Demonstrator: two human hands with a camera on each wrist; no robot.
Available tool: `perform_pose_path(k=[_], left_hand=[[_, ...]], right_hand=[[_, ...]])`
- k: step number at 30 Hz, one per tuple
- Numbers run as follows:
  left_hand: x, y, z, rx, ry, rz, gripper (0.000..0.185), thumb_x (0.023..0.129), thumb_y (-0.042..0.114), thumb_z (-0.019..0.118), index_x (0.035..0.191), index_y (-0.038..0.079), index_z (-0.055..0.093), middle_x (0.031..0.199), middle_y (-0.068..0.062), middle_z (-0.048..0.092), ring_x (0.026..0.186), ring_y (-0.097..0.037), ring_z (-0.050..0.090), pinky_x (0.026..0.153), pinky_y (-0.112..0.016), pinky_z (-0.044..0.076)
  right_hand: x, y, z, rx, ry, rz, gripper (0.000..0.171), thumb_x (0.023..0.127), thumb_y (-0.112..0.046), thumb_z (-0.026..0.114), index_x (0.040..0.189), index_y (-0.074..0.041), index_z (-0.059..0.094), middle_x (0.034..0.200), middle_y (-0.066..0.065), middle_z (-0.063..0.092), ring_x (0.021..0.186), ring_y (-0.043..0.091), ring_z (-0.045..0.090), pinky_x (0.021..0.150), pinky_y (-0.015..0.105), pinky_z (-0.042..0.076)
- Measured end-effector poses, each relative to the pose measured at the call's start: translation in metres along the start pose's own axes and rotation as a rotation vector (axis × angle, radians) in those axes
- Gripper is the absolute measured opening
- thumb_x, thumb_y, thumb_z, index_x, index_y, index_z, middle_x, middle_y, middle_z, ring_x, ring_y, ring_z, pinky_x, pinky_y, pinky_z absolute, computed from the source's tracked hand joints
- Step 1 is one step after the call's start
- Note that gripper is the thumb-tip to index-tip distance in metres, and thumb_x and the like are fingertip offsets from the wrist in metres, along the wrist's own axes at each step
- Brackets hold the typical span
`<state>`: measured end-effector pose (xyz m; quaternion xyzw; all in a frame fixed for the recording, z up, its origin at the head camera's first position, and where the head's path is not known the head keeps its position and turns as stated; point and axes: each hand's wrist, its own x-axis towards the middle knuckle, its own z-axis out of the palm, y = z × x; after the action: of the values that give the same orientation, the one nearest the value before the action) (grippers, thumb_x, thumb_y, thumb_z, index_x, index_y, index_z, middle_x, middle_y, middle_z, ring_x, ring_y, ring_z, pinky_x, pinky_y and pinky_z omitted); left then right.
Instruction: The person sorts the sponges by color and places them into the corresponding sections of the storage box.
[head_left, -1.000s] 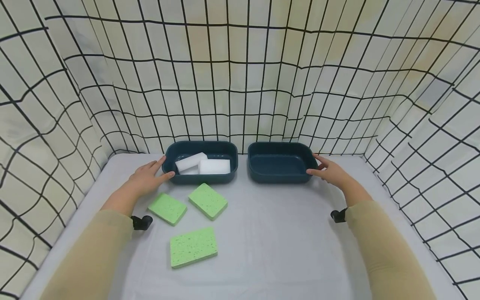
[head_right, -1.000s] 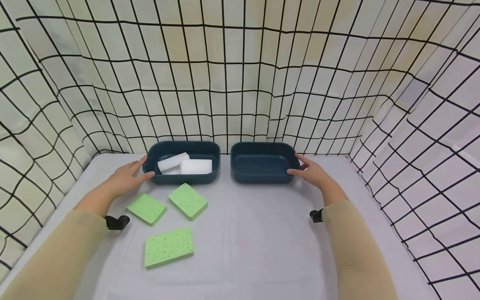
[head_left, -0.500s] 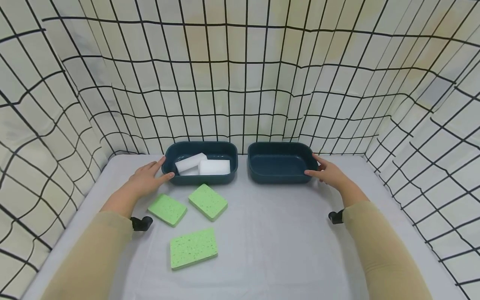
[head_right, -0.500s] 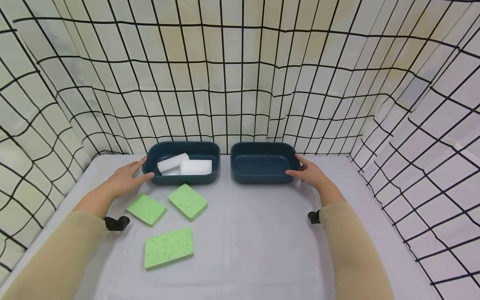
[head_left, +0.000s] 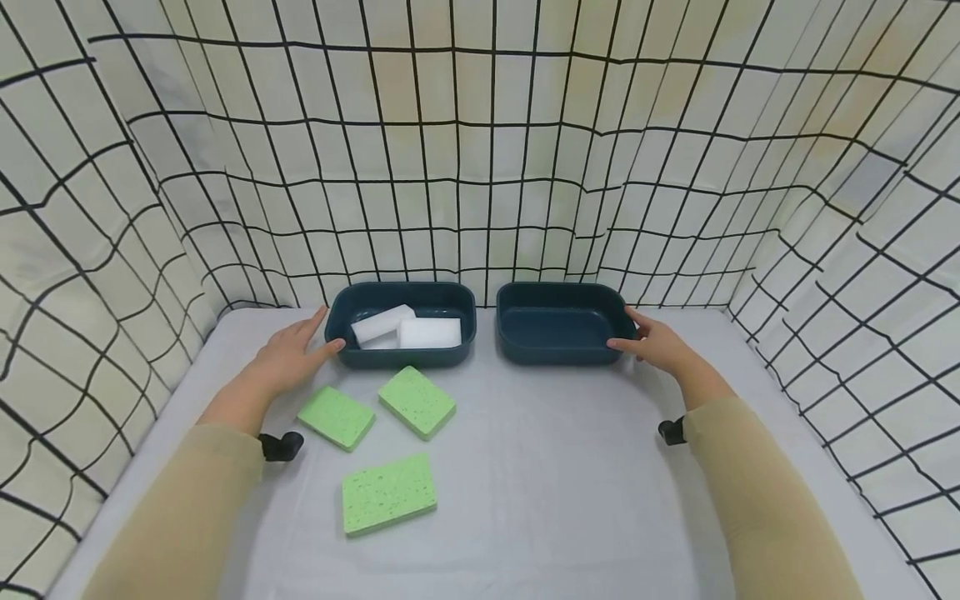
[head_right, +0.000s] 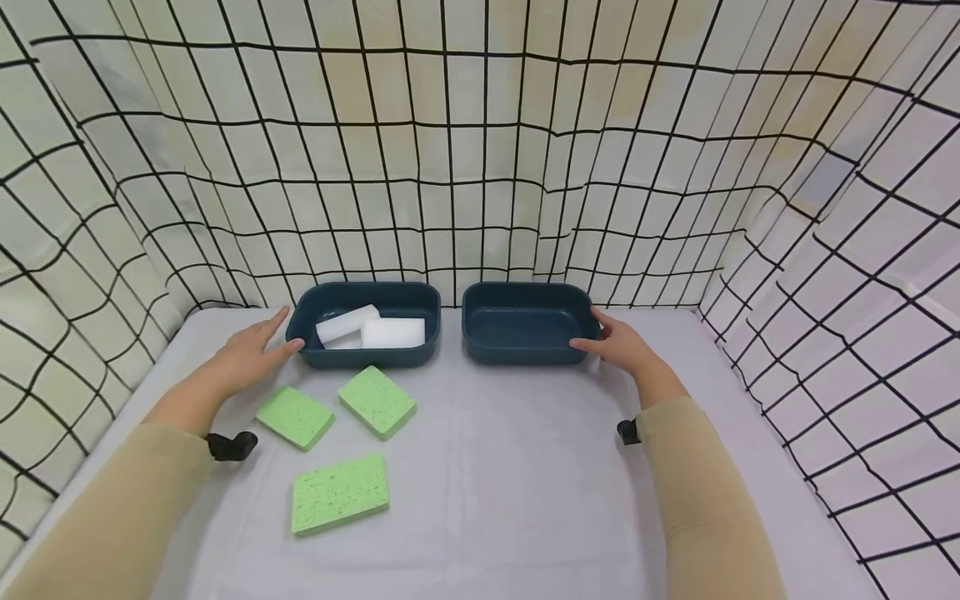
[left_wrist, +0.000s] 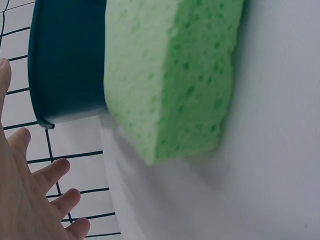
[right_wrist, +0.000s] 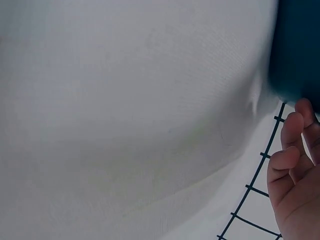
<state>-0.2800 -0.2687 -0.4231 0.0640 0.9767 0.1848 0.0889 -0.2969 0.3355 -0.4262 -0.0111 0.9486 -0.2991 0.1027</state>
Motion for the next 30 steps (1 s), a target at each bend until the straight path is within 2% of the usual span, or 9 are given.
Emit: perform_pose_path(k=[10, 15, 19, 24, 27, 30], left_hand=[[-0.017, 0.003, -0.01, 0.063, 0.023, 0.06, 0.09, 0.096, 0.072, 0.034, 0.161, 0.019, 0.004, 0.158, -0.03, 0.016, 0.14, -0.057, 0.015, 0.107, -0.075, 0.017], [-0.032, 0.009, -0.013, 0.094, 0.021, 0.098, 0.086, 0.097, 0.069, 0.039, 0.161, 0.019, 0.011, 0.158, -0.03, 0.019, 0.14, -0.057, 0.016, 0.105, -0.077, 0.017], [-0.05, 0.016, -0.013, 0.151, 0.037, 0.156, 0.086, 0.095, 0.07, 0.041, 0.159, 0.016, 0.023, 0.156, -0.028, 0.024, 0.139, -0.055, 0.021, 0.106, -0.075, 0.02], [-0.08, 0.027, -0.009, 0.191, 0.075, 0.237, 0.082, 0.092, 0.072, 0.046, 0.152, 0.015, 0.042, 0.151, -0.024, 0.039, 0.137, -0.05, 0.033, 0.107, -0.07, 0.027], [-0.097, 0.037, -0.005, 0.192, 0.08, 0.28, 0.074, 0.092, 0.064, 0.057, 0.146, 0.015, 0.052, 0.143, -0.02, 0.05, 0.132, -0.046, 0.042, 0.104, -0.067, 0.033], [-0.111, 0.048, -0.001, 0.181, 0.057, 0.322, 0.066, 0.089, 0.057, 0.066, 0.141, 0.018, 0.058, 0.134, -0.015, 0.058, 0.125, -0.041, 0.051, 0.101, -0.063, 0.039]], right_hand=[[0.0, 0.004, -0.001, 0.008, -0.026, 0.012, 0.106, 0.083, -0.067, 0.067, 0.161, -0.02, 0.011, 0.123, 0.02, 0.052, 0.088, 0.025, 0.065, 0.074, 0.036, 0.044], [-0.002, 0.005, -0.003, -0.002, -0.035, 0.022, 0.106, 0.084, -0.067, 0.066, 0.161, -0.021, 0.01, 0.119, 0.019, 0.055, 0.083, 0.025, 0.062, 0.069, 0.035, 0.045], [-0.004, 0.003, -0.004, -0.01, -0.045, 0.02, 0.108, 0.084, -0.067, 0.066, 0.161, -0.019, 0.009, 0.115, 0.018, 0.057, 0.083, 0.025, 0.062, 0.068, 0.035, 0.046], [-0.006, -0.004, -0.005, -0.009, -0.07, 0.012, 0.108, 0.084, -0.066, 0.066, 0.161, -0.018, 0.007, 0.113, 0.017, 0.057, 0.082, 0.026, 0.062, 0.07, 0.037, 0.048], [-0.005, -0.007, -0.006, -0.006, -0.085, 0.005, 0.107, 0.085, -0.064, 0.066, 0.161, -0.019, 0.006, 0.113, 0.017, 0.057, 0.082, 0.026, 0.062, 0.072, 0.037, 0.048], [-0.004, -0.007, -0.005, -0.004, -0.09, 0.009, 0.107, 0.085, -0.064, 0.067, 0.161, -0.02, 0.006, 0.113, 0.017, 0.057, 0.081, 0.027, 0.062, 0.073, 0.037, 0.048]])
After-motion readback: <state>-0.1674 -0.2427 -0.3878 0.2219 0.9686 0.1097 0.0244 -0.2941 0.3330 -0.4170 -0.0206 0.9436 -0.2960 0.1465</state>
